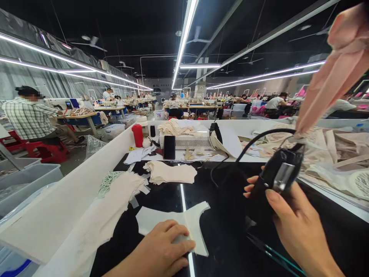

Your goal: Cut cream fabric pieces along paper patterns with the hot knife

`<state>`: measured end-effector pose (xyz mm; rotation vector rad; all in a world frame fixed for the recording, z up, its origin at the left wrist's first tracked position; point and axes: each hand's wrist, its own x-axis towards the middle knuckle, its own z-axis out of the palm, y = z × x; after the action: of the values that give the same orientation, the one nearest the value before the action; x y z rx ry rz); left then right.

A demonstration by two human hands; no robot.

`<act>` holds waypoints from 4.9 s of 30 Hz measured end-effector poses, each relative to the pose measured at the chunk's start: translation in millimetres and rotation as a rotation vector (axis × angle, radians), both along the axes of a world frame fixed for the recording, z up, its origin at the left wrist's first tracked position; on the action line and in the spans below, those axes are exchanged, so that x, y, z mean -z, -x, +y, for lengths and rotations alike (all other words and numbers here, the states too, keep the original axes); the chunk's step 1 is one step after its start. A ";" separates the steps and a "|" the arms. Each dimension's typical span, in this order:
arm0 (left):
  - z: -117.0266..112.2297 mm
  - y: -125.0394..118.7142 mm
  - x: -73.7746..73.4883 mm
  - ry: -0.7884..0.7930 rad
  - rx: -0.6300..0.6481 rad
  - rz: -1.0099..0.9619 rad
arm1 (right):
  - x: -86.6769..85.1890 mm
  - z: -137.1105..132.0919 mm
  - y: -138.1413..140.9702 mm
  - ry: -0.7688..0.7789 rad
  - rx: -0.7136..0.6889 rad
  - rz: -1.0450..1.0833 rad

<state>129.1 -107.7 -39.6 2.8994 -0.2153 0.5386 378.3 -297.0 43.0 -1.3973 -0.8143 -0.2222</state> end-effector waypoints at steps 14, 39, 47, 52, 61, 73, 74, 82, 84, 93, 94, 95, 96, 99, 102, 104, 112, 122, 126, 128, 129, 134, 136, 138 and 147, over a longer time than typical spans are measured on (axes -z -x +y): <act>-14.0 -2.3 -25.8 0.027 0.072 0.048 | 3.5 32.2 88.9 -0.277 -0.537 0.265; -24.7 -18.6 -27.1 0.129 0.130 0.037 | 10.1 44.5 107.2 -0.329 -0.533 0.382; -25.1 -19.8 -26.4 0.143 0.138 0.006 | 7.3 44.0 106.5 -0.352 -0.511 0.334; -25.6 -20.1 -26.6 0.128 0.148 -0.014 | 10.7 45.3 108.2 -0.333 -0.493 0.356; -20.4 -19.2 -28.2 0.198 0.114 0.018 | 14.2 42.2 109.8 -0.311 -0.485 0.322; -16.3 -26.3 -27.2 0.128 0.095 0.041 | 15.6 42.0 107.9 -0.304 -0.480 0.303; -16.4 -27.0 -27.1 0.138 0.093 0.039 | 16.1 42.0 107.7 -0.308 -0.488 0.300; -15.2 -26.5 -28.0 0.194 0.233 0.060 | 17.7 41.6 106.5 -0.319 -0.493 0.310; -13.0 -24.2 -25.9 0.215 0.230 0.112 | 17.6 41.4 106.6 -0.346 -0.529 0.312; -0.2 -18.0 -16.1 0.144 0.282 0.064 | 20.2 40.4 105.0 -0.389 -0.548 0.302; 0.1 -17.7 -16.0 0.130 0.283 0.055 | 20.2 40.2 104.9 -0.391 -0.549 0.304; 0.2 -17.4 -15.8 0.116 0.283 0.043 | 20.1 40.0 104.9 -0.392 -0.550 0.306; 0.1 -17.1 -15.7 0.104 0.283 0.030 | 19.9 39.9 104.8 -0.394 -0.549 0.310; -0.7 -16.5 -14.8 0.084 0.286 0.005 | 18.5 39.5 104.7 -0.391 -0.543 0.317; -1.2 -16.2 -13.7 0.076 0.291 -0.003 | 17.4 39.4 104.1 -0.384 -0.535 0.311; -1.3 -16.1 -12.7 0.071 0.291 -0.005 | 17.1 39.5 103.6 -0.382 -0.529 0.303; -1.5 -14.8 -10.6 0.056 0.285 -0.006 | 15.5 39.5 104.9 -0.382 -0.521 0.291; -2.7 -15.5 -11.7 0.038 0.289 -0.012 | 11.5 40.1 104.1 -0.375 -0.463 0.305; -2.5 -15.1 -10.7 0.046 0.285 -0.011 | 6.4 40.2 104.0 -0.398 -0.428 0.309; -2.1 -14.4 -9.7 0.052 0.282 -0.009 | 6.5 40.6 104.3 -0.397 -0.442 0.310; -1.9 -14.1 -9.0 0.053 0.280 -0.011 | 7.2 40.9 104.5 -0.394 -0.451 0.309; -1.4 -14.0 -5.5 0.058 0.274 -0.004 | 12.2 42.3 105.3 -0.370 -0.477 0.296; -1.3 -14.4 -5.2 0.066 0.279 -0.008 | 12.9 42.4 105.2 -0.368 -0.477 0.289; -1.4 -14.8 -6.0 0.075 0.284 -0.018 | 13.1 42.1 105.3 -0.368 -0.478 0.284; -1.7 -15.2 -10.5 0.067 0.288 -0.058 | 14.3 41.9 106.4 -0.351 -0.461 0.284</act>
<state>144.3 -109.4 -29.1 2.7231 -0.5999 0.5653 271.8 -255.1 28.6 -0.8583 -0.7916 0.1815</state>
